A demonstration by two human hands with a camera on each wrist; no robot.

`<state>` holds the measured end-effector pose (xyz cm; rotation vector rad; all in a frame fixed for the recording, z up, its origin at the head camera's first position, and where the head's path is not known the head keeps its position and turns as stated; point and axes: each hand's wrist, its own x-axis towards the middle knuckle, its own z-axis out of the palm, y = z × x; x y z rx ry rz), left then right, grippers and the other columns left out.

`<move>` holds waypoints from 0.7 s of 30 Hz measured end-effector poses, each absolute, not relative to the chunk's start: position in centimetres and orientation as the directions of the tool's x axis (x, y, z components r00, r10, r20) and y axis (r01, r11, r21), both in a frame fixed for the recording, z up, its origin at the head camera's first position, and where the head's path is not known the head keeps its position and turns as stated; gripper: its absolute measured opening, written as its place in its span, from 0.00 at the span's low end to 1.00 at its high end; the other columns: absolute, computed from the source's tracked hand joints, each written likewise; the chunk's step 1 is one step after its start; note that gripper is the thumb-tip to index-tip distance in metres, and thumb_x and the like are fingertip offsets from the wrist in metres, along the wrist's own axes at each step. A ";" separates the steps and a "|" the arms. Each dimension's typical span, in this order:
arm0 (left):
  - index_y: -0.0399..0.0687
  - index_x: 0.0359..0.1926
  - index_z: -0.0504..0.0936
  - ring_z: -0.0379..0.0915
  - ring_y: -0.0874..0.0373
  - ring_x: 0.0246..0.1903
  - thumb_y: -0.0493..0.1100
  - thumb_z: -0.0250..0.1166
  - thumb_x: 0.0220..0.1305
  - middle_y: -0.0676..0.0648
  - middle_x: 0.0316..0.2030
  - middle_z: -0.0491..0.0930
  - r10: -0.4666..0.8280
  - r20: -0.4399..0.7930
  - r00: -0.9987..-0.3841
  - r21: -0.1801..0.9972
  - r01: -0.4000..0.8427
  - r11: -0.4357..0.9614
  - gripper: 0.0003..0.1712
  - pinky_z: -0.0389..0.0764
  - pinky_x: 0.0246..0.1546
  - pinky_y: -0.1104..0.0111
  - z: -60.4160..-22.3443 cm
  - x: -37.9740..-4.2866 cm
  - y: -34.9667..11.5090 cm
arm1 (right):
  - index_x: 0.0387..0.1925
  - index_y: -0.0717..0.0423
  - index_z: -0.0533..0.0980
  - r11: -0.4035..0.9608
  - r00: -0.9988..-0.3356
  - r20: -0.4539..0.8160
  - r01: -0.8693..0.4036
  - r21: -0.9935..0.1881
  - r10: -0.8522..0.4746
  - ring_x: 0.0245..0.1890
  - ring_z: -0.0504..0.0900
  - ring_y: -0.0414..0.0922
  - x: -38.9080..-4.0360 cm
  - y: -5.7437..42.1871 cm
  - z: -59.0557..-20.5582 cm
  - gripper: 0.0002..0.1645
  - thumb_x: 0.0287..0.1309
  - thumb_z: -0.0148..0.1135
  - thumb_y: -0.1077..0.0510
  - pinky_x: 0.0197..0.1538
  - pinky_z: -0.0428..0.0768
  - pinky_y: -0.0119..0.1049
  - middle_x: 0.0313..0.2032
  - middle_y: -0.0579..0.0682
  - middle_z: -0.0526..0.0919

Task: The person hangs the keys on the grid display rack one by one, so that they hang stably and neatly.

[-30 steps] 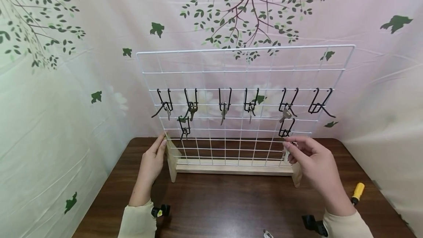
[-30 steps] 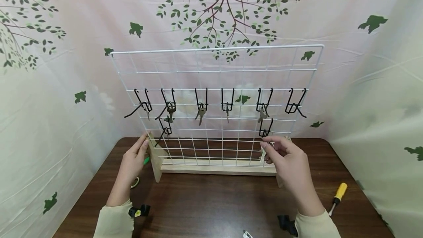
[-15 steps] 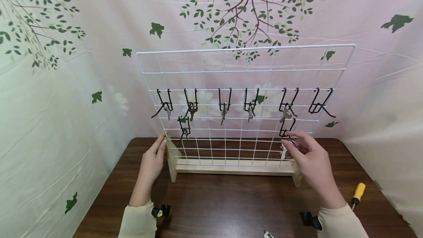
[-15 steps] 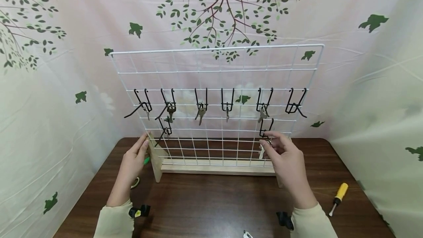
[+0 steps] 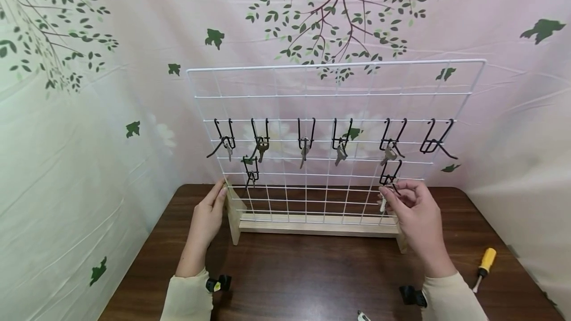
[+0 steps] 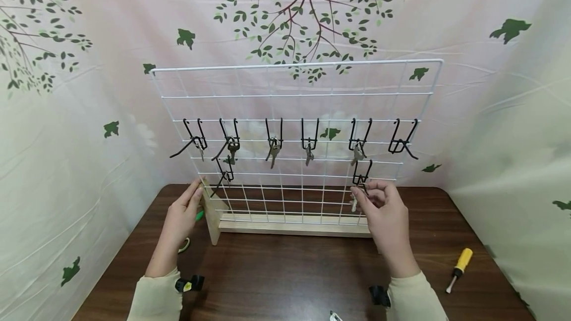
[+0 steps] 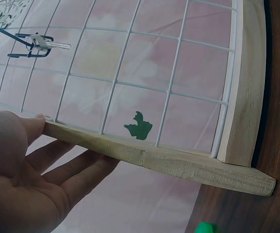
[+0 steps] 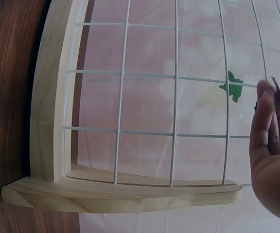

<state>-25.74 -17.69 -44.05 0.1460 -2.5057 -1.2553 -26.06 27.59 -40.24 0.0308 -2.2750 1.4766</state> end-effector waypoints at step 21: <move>0.62 0.81 0.68 0.69 0.37 0.75 0.59 0.48 0.86 0.40 0.77 0.70 -0.235 0.251 -0.939 0.793 0.060 0.606 0.30 0.72 0.73 0.35 -44.1 -25.8 -17.7 | 0.57 0.52 0.76 0.575 -0.934 0.287 -0.117 -0.810 0.214 0.33 0.82 0.24 -22.1 26.9 -41.2 0.28 0.67 0.75 0.42 0.37 0.77 0.18 0.37 0.36 0.93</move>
